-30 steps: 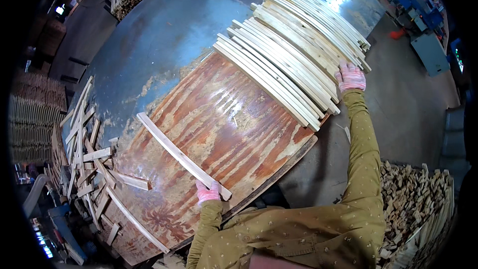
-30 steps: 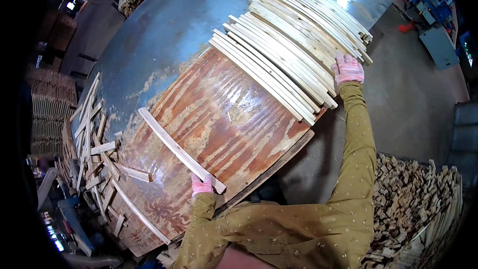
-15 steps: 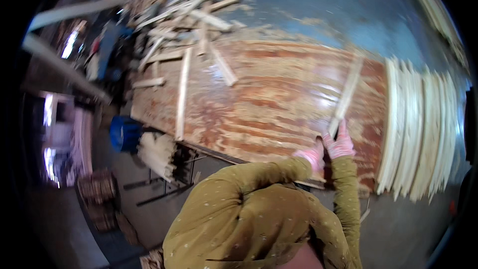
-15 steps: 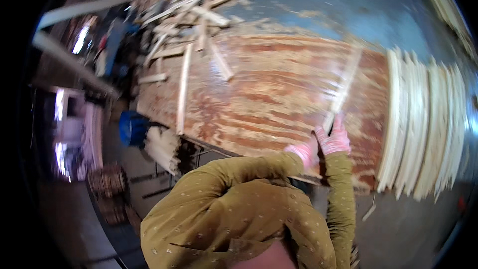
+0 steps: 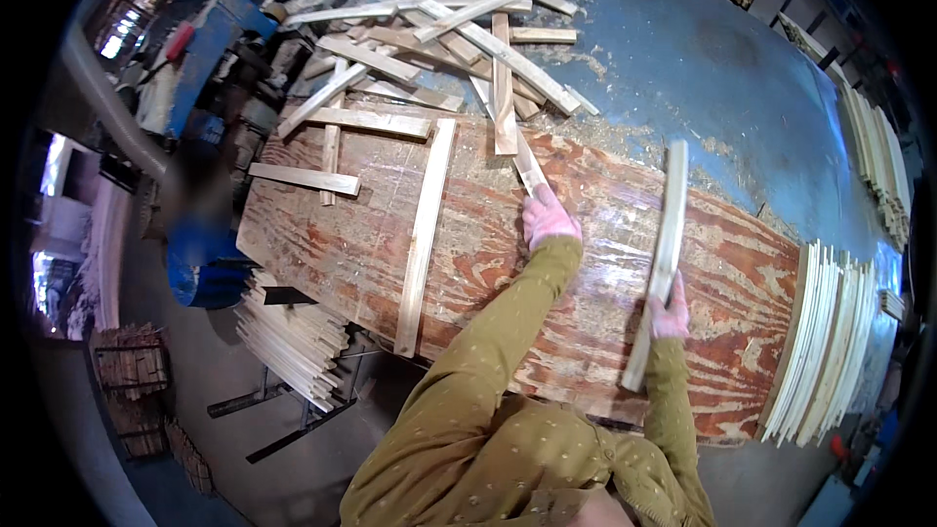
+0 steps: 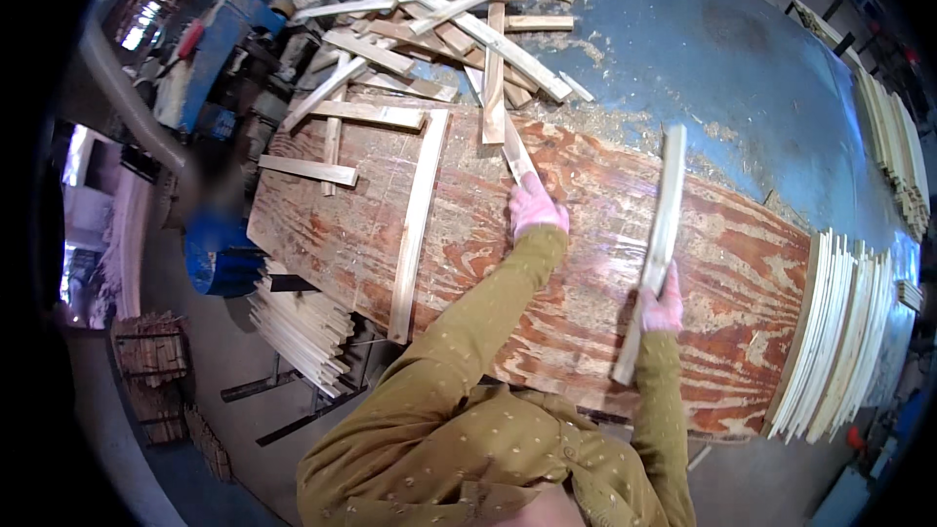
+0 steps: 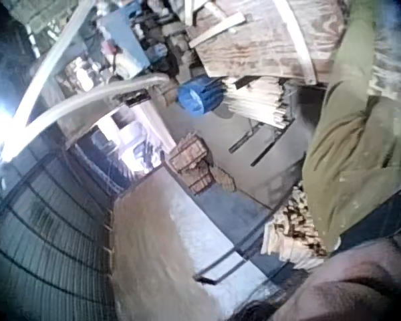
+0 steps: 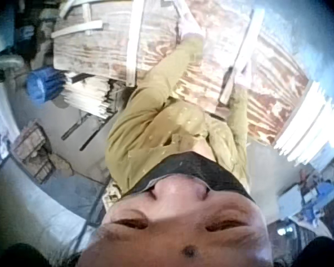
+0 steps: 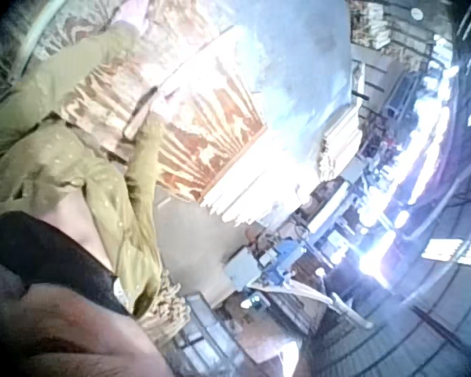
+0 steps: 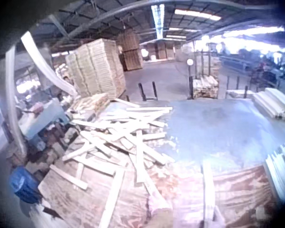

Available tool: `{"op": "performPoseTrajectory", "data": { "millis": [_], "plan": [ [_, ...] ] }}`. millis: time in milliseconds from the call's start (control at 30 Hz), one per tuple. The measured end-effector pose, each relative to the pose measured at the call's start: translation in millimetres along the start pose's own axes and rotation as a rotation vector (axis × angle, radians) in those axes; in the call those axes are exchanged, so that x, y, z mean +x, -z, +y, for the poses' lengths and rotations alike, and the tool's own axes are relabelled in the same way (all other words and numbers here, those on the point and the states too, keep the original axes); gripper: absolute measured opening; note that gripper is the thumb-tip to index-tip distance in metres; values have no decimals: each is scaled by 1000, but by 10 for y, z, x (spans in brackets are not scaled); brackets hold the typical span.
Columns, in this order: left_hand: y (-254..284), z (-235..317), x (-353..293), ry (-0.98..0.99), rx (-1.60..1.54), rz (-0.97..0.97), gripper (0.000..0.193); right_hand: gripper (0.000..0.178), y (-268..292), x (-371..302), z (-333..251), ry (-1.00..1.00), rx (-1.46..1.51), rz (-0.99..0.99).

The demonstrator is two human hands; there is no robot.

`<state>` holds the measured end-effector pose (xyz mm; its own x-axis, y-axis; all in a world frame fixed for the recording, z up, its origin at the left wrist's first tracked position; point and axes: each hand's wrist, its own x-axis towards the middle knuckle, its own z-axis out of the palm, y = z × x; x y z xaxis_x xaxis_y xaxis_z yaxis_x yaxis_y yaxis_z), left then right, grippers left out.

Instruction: The person sorts thin wooden strips on a large workbench in a workshop. They pick up individual pieces or small bundles, inspect them, and place them into a neat stack on the right side of the table. The process involves repetitive picking, aligning, and stacking of the wood pieces.

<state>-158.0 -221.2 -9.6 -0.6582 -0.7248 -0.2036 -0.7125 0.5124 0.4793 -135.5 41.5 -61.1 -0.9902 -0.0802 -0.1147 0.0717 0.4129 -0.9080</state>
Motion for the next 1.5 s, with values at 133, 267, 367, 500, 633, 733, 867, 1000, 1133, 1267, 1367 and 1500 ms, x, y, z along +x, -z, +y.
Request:
{"op": "performPoseTrajectory", "data": {
  "millis": [133, 267, 367, 500, 633, 733, 867, 1000, 1133, 1267, 1367, 1500],
  "plan": [
    [319, -572, -891, -64, -382, -349, 84, 64, -896, 133, -484, -192, 224, -200],
    [498, -1120, -1194, -727, -117, -1307, 65, 88, -1212, 4, -647, -147, -136, -379],
    [815, -892, -394, -715, -451, -1354, 63, 87, -1068, -172, 318, -269, -182, -354],
    [1469, -155, 1425, -334, -405, -257, 89, 82, -1079, -484, -675, -93, -414, -251],
    [1086, 570, 2817, 280, -189, 89, 119, 75, -1042, -658, -758, -181, -299, -228],
    [651, 823, 3065, 453, -192, -8, 121, 68, -1022, -677, -967, -84, -354, -151],
    [738, 484, 2979, 488, -418, -344, 111, 60, -982, -668, -693, -209, -24, -3],
    [989, -188, 1895, 121, -317, -261, 83, 65, -704, -211, -587, -208, -296, 78],
    [459, -960, 426, -20, -359, -781, 85, 71, -673, 205, -863, -194, -570, 95],
    [352, -728, -389, -113, 80, -896, 82, 95, -1011, 308, -1206, -150, -726, -108],
    [-313, -1017, -273, -115, -22, -962, 78, 111, -1219, 208, -1508, -243, -835, -233],
    [91, -989, 39, -256, -314, -606, 67, 103, -1084, 148, -1245, -287, -769, -143]
  ]
}}
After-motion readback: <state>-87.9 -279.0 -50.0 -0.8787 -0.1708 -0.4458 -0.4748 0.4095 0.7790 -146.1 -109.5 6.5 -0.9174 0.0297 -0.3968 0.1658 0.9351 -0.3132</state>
